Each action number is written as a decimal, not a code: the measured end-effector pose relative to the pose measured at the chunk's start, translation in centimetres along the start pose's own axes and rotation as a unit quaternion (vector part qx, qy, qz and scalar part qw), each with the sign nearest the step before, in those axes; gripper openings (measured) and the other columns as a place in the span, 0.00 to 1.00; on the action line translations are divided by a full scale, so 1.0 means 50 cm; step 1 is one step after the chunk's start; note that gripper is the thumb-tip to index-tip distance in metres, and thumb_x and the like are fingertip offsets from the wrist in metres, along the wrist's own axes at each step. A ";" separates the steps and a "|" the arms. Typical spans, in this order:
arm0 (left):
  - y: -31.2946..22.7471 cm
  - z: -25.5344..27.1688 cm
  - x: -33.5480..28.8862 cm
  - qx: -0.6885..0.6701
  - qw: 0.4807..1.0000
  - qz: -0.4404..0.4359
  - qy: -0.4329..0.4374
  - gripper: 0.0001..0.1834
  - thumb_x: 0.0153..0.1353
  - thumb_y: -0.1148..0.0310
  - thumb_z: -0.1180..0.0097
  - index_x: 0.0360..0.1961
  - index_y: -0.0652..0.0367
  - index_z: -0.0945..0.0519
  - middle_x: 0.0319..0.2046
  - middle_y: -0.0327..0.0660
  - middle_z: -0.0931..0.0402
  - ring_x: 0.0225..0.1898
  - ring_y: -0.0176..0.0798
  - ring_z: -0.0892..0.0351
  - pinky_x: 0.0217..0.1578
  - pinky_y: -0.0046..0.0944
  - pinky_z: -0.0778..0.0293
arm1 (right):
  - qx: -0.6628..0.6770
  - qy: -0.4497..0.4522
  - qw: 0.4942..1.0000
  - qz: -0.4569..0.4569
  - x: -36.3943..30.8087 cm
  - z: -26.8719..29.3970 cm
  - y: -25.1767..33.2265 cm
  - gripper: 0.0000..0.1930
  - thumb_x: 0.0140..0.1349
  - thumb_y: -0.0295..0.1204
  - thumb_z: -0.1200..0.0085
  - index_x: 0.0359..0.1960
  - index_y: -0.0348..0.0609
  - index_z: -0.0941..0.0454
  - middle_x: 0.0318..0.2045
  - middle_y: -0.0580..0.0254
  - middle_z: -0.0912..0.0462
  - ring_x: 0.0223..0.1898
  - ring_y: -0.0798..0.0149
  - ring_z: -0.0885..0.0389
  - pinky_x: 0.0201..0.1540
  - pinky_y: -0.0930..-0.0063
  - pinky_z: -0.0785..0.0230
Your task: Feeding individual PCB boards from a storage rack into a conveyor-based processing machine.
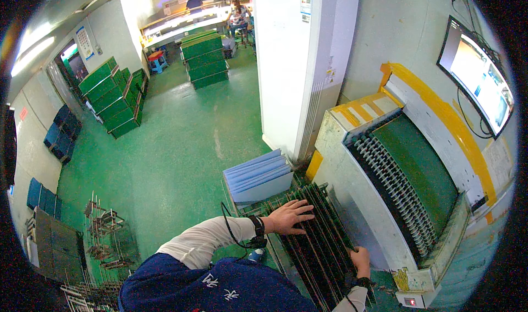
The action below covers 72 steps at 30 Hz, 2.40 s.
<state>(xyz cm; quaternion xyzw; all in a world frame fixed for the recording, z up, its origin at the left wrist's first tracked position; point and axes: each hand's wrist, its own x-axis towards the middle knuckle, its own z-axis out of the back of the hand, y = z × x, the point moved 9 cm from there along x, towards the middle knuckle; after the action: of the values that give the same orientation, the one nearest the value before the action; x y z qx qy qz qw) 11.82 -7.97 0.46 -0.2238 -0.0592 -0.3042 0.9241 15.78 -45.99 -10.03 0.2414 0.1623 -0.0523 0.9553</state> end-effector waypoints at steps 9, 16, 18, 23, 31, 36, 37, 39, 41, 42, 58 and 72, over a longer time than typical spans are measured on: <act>0.006 -0.006 -0.002 0.008 1.000 -0.005 -0.001 0.38 0.65 0.42 0.38 0.72 0.45 0.28 0.78 0.45 0.42 0.79 0.58 0.47 0.77 0.61 0.48 | -0.017 0.006 1.000 0.017 -0.015 0.012 0.033 0.27 0.60 0.47 0.31 0.46 0.32 0.13 0.41 0.34 0.12 0.49 0.38 0.12 0.49 0.53 0.23; 0.001 0.001 0.001 0.010 1.000 0.001 0.002 0.38 0.65 0.43 0.37 0.72 0.47 0.27 0.77 0.46 0.41 0.79 0.56 0.47 0.78 0.59 0.49 | -0.003 0.012 1.000 0.014 -0.006 0.003 0.019 0.27 0.59 0.49 0.32 0.43 0.33 0.12 0.37 0.35 0.12 0.44 0.38 0.12 0.46 0.52 0.24; 0.007 0.000 -0.006 0.006 1.000 0.004 -0.002 0.38 0.65 0.42 0.37 0.72 0.47 0.26 0.77 0.46 0.40 0.79 0.56 0.47 0.78 0.58 0.49 | -0.014 0.024 1.000 0.011 0.001 -0.001 0.027 0.29 0.57 0.53 0.32 0.46 0.38 0.11 0.41 0.38 0.11 0.46 0.39 0.12 0.49 0.53 0.23; -0.006 0.005 0.011 -0.012 1.000 -0.015 -0.001 0.39 0.64 0.41 0.37 0.71 0.48 0.26 0.77 0.47 0.40 0.79 0.57 0.46 0.78 0.58 0.48 | -0.033 -0.015 0.999 0.034 0.031 -0.014 -0.049 0.31 0.56 0.54 0.32 0.47 0.36 0.12 0.41 0.38 0.11 0.44 0.40 0.12 0.47 0.53 0.22; 0.007 -0.002 0.002 -0.004 1.000 -0.010 -0.007 0.40 0.63 0.40 0.37 0.71 0.48 0.26 0.77 0.47 0.40 0.78 0.59 0.45 0.76 0.59 0.46 | -0.003 0.064 0.998 -0.022 -0.019 0.028 0.057 0.33 0.59 0.54 0.30 0.45 0.28 0.13 0.38 0.36 0.12 0.43 0.42 0.12 0.45 0.52 0.24; 0.001 -0.002 0.013 -0.005 1.000 -0.013 -0.005 0.40 0.64 0.40 0.37 0.71 0.48 0.26 0.77 0.47 0.40 0.78 0.59 0.45 0.76 0.59 0.45 | 0.008 0.003 1.000 0.029 -0.003 0.024 0.020 0.33 0.59 0.54 0.30 0.45 0.28 0.14 0.38 0.35 0.12 0.43 0.43 0.12 0.46 0.51 0.25; 0.000 -0.002 0.013 -0.005 1.000 -0.013 -0.004 0.39 0.64 0.40 0.37 0.71 0.48 0.26 0.77 0.47 0.40 0.78 0.59 0.45 0.76 0.59 0.45 | 0.004 0.005 1.000 0.025 0.000 0.021 0.013 0.33 0.59 0.54 0.30 0.45 0.28 0.13 0.38 0.34 0.12 0.44 0.42 0.12 0.46 0.51 0.25; -0.001 0.000 0.015 -0.007 1.000 -0.013 -0.004 0.39 0.64 0.40 0.37 0.71 0.48 0.26 0.77 0.47 0.41 0.78 0.59 0.45 0.76 0.59 0.45 | -0.002 0.009 1.000 0.018 0.009 0.018 0.003 0.33 0.58 0.54 0.30 0.45 0.28 0.13 0.39 0.34 0.12 0.44 0.42 0.12 0.47 0.52 0.24; 0.010 0.002 -0.002 -0.004 1.000 0.003 -0.002 0.39 0.64 0.40 0.37 0.71 0.48 0.26 0.77 0.47 0.41 0.78 0.59 0.45 0.76 0.60 0.45 | 0.016 0.028 0.999 0.003 -0.006 0.025 0.054 0.33 0.58 0.54 0.29 0.45 0.29 0.13 0.40 0.34 0.12 0.44 0.42 0.12 0.48 0.52 0.24; 0.012 0.003 -0.006 -0.004 1.000 0.007 0.000 0.39 0.64 0.41 0.37 0.71 0.48 0.26 0.77 0.47 0.41 0.78 0.59 0.45 0.76 0.60 0.45 | 0.024 0.035 0.999 -0.007 -0.017 0.034 0.076 0.32 0.58 0.54 0.29 0.45 0.30 0.13 0.40 0.35 0.12 0.44 0.42 0.12 0.48 0.53 0.24; 0.008 -0.011 0.010 -0.005 1.000 -0.009 0.012 0.41 0.64 0.38 0.38 0.73 0.47 0.28 0.79 0.46 0.43 0.79 0.59 0.47 0.77 0.59 0.47 | -0.009 -0.005 1.000 0.029 0.019 0.018 0.005 0.32 0.55 0.54 0.28 0.37 0.29 0.14 0.30 0.36 0.15 0.35 0.42 0.13 0.40 0.52 0.26; 0.008 -0.007 0.007 -0.015 1.000 -0.003 0.020 0.42 0.62 0.39 0.34 0.72 0.48 0.26 0.79 0.46 0.44 0.80 0.57 0.49 0.78 0.58 0.49 | -0.008 0.007 1.000 0.026 0.004 0.023 0.020 0.33 0.57 0.55 0.29 0.45 0.31 0.13 0.39 0.34 0.13 0.44 0.40 0.12 0.47 0.51 0.24</act>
<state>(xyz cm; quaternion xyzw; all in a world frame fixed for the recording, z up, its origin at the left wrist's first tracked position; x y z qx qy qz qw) 12.33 -8.03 0.09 -0.2316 -0.0366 -0.3122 0.9206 16.48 -45.63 -8.71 0.2387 0.1633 -0.0241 0.9570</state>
